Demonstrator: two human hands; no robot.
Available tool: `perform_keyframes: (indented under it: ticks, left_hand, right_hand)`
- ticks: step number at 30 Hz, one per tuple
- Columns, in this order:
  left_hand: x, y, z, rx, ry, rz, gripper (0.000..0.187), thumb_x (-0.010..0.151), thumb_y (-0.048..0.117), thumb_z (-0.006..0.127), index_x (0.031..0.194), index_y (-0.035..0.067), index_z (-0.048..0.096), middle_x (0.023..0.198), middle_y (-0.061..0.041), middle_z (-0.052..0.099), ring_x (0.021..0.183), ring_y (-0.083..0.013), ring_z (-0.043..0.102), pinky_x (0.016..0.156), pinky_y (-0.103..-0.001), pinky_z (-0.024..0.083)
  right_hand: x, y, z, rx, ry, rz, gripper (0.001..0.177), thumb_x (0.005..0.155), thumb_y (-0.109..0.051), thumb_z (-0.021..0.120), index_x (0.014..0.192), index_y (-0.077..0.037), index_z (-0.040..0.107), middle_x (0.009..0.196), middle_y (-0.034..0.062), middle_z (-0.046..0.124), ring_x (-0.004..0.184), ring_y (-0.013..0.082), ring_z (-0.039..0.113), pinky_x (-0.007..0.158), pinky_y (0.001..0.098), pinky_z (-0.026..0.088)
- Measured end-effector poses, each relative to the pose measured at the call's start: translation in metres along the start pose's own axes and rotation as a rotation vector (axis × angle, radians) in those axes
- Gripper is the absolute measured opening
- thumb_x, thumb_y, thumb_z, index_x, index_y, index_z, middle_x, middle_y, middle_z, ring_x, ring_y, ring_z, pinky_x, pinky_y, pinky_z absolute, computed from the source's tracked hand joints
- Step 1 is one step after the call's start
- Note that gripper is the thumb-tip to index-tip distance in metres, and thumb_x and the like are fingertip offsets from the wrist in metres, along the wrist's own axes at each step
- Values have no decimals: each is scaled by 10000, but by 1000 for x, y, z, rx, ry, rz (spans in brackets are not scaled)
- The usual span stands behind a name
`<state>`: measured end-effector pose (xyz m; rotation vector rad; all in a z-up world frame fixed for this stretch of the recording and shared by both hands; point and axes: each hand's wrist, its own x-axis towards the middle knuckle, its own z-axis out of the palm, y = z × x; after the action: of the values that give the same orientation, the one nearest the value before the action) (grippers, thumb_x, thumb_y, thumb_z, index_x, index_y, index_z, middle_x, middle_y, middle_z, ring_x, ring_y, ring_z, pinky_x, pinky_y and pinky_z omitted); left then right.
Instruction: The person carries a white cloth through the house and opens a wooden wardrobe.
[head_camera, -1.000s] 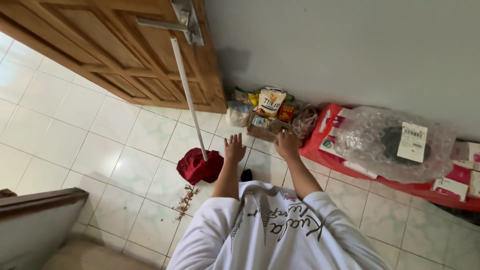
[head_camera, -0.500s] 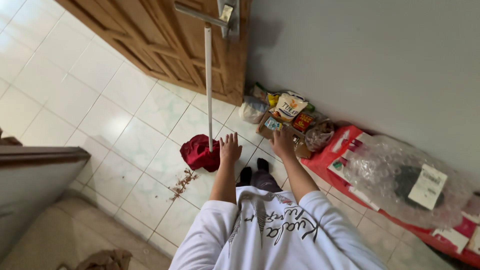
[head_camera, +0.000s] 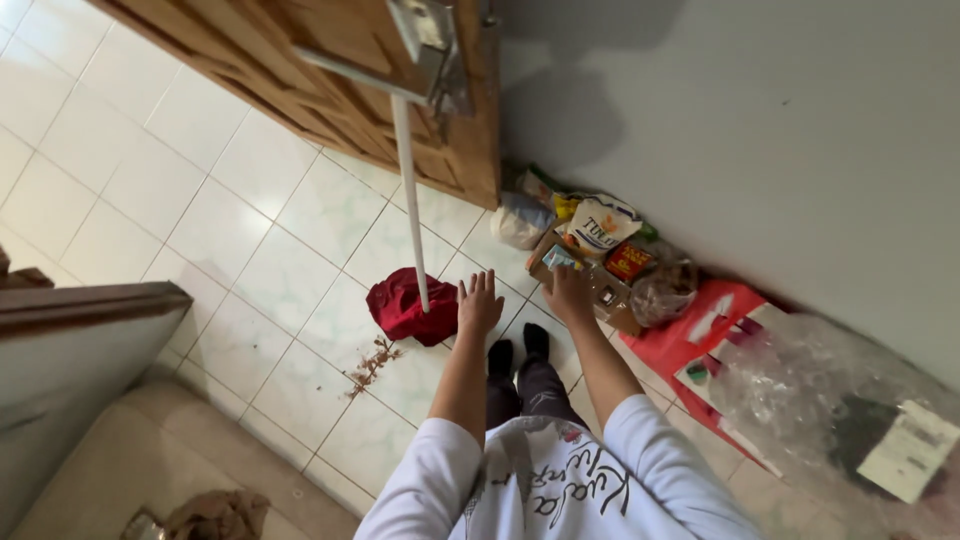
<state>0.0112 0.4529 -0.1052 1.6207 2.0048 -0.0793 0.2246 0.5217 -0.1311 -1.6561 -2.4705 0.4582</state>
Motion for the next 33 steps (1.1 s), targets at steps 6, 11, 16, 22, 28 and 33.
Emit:
perform_keyframes:
  ticks: [6,11,16,22,28,33]
  left_hand:
    - [52,-7,42,19,34,38,768,985,388,582,1595,71,239,1629,-170,331,1527,-340,267,1233,-582,152]
    - [93,-13,84,-12,34,32,786,980,390,593,1606,68,244,1631,-167,342,1531,-349,278,1242,-576,170]
    - [150,-29,128,-11,3,28,791,974,387,598,1601,69,236,1631,-167,333,1530,-343,265,1240,-580,156]
    - [202,-43,177,-34,73,67,759,980,371,605,1592,67,274,1636,-175,350,1534,-352,271,1244,-578,163]
    - [246,-60,227,-10,116,107,783,954,372,625,1581,60,276,1624,-166,354,1536,-347,266,1233,-586,167]
    - [267,-75,256,-32,164,77,758,970,370,621,1583,57,302,1632,-173,350,1528,-354,283,1228,-589,187]
  right_hand:
    - [27,30,49,58,1,86,443,860,-361,738,1156,-74,574,1157,214,615,1062,417,622,901,581,499]
    - [55,32,68,101,137,32,505,797,-325,778,1160,-50,561,1164,231,605,1080,434,611,863,553,519]
    - [102,57,155,148,38,98,622,742,-303,798,1225,-10,537,1123,246,598,1033,449,595,856,548,516]
    - [146,83,246,122,-40,147,560,833,-302,761,1264,-28,530,1256,226,600,1198,404,583,998,496,509]
    - [197,89,296,7,-65,160,760,753,-315,786,1392,-27,492,1456,233,516,1312,410,513,988,611,432]
    - [226,129,412,-17,101,79,540,933,-179,644,1444,-16,578,1405,199,623,1315,343,597,1134,454,486]
